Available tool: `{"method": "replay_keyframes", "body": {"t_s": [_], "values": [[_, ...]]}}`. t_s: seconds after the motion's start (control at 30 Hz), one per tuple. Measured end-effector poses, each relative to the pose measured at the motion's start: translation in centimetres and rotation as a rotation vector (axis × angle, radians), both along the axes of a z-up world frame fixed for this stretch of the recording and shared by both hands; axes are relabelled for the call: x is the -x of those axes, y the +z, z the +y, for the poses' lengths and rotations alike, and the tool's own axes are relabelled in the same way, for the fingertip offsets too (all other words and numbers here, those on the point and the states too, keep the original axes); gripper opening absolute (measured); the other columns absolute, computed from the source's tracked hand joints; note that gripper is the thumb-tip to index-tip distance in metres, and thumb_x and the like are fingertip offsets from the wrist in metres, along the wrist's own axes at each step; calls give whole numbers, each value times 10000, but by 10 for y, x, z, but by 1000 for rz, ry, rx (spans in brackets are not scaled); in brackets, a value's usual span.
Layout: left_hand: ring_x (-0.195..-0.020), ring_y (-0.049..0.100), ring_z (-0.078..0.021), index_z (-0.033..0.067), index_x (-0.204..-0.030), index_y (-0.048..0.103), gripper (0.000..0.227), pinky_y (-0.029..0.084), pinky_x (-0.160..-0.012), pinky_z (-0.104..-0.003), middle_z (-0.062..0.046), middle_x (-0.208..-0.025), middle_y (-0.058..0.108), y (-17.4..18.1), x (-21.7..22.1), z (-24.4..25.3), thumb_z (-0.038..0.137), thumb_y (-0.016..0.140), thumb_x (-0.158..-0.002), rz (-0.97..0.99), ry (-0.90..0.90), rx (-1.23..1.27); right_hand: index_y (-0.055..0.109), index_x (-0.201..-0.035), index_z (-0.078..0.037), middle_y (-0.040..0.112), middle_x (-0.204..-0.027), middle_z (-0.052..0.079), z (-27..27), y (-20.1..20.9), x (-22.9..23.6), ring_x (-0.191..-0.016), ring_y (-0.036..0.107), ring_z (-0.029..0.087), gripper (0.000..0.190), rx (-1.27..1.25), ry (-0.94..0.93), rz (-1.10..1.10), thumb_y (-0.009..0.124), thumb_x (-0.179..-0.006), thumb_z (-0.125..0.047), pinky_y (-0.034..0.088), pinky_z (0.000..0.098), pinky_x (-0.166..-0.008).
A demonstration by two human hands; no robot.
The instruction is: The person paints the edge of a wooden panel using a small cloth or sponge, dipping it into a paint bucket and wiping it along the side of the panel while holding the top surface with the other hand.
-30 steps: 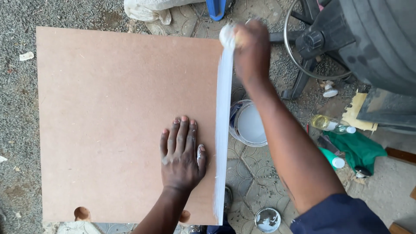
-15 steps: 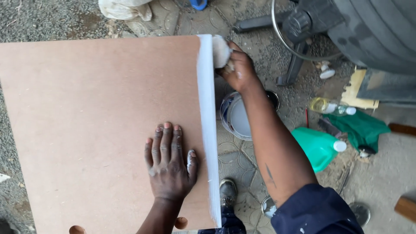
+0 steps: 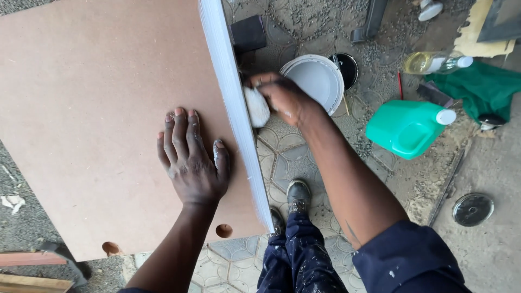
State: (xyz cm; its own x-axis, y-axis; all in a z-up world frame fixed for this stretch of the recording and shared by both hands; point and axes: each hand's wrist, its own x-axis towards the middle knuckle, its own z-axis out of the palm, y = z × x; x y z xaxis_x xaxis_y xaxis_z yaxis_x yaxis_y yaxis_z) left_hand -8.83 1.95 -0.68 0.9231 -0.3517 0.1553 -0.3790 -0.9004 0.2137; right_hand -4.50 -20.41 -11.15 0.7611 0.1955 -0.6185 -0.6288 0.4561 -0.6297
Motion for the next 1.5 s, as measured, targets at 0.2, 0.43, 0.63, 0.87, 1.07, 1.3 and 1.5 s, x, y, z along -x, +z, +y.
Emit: {"method": "replay_keyframes", "body": {"t_s": [0.2, 0.43, 0.63, 0.87, 1.07, 1.3, 1.5], "values": [[-1469, 402, -372, 33, -1508, 517, 633, 260, -1213, -534, -171, -1537, 463, -5, 2, 2, 371, 494, -974, -42, -17, -16, 706, -1185, 13, 681, -1101, 221, 23, 24, 91, -857, 658, 303, 367, 69, 72, 79, 576, -862, -103, 516, 373, -706], [-1489, 343, -389, 20, -1513, 486, 632, 227, -1216, -543, -187, -1540, 428, 1, 0, -1, 378, 451, -994, 15, -16, -16, 742, -1069, 43, 673, -839, 149, 54, 44, 204, -573, 579, 213, 366, 7, 109, 237, 559, -780, -88, 436, 351, -475], [-1509, 303, -365, 33, -1528, 467, 649, 203, -1227, -532, -177, -1565, 404, -1, 2, 1, 366, 480, -971, 40, -5, -18, 691, -1176, 54, 558, -1368, 337, 28, 82, 271, -1212, 597, 547, 465, -80, -31, 400, 610, -754, -123, 503, 616, -1011], [-1500, 304, -390, 15, -1521, 459, 642, 214, -1218, -538, -198, -1555, 401, 4, 2, 0, 346, 510, -974, 34, -26, -4, 591, -1373, 19, 419, -579, 55, 34, 69, 254, -553, 402, 153, 615, 110, -184, -8, 457, -774, -24, 496, 354, -562], [-1501, 308, -379, 29, -1522, 463, 629, 204, -1221, -536, -183, -1550, 411, 1, 2, -1, 383, 465, -1002, 44, 2, 1, 503, -1464, -25, 593, -982, 205, 59, 78, 270, -753, 563, 251, 556, 158, -138, 8, 526, -933, -189, 556, 415, -676], [-1493, 355, -381, 28, -1521, 489, 638, 218, -1216, -533, -184, -1544, 444, -3, 0, 1, 384, 503, -991, -13, -2, 11, 556, -1332, 29, 562, -1248, 282, 73, 44, 125, -1156, 525, 379, 502, 542, -364, 95, 552, -1038, -377, 398, 510, -987], [-1523, 364, -375, -8, -1532, 484, 659, 229, -1253, -537, -219, -1608, 431, 9, 4, -1, 424, 451, -1035, 72, 19, 36, 417, -1239, -75, 437, -1239, 122, 42, 44, 48, -1143, 391, 216, 355, 562, -376, -317, 527, -993, -307, 318, 359, -945]]}}
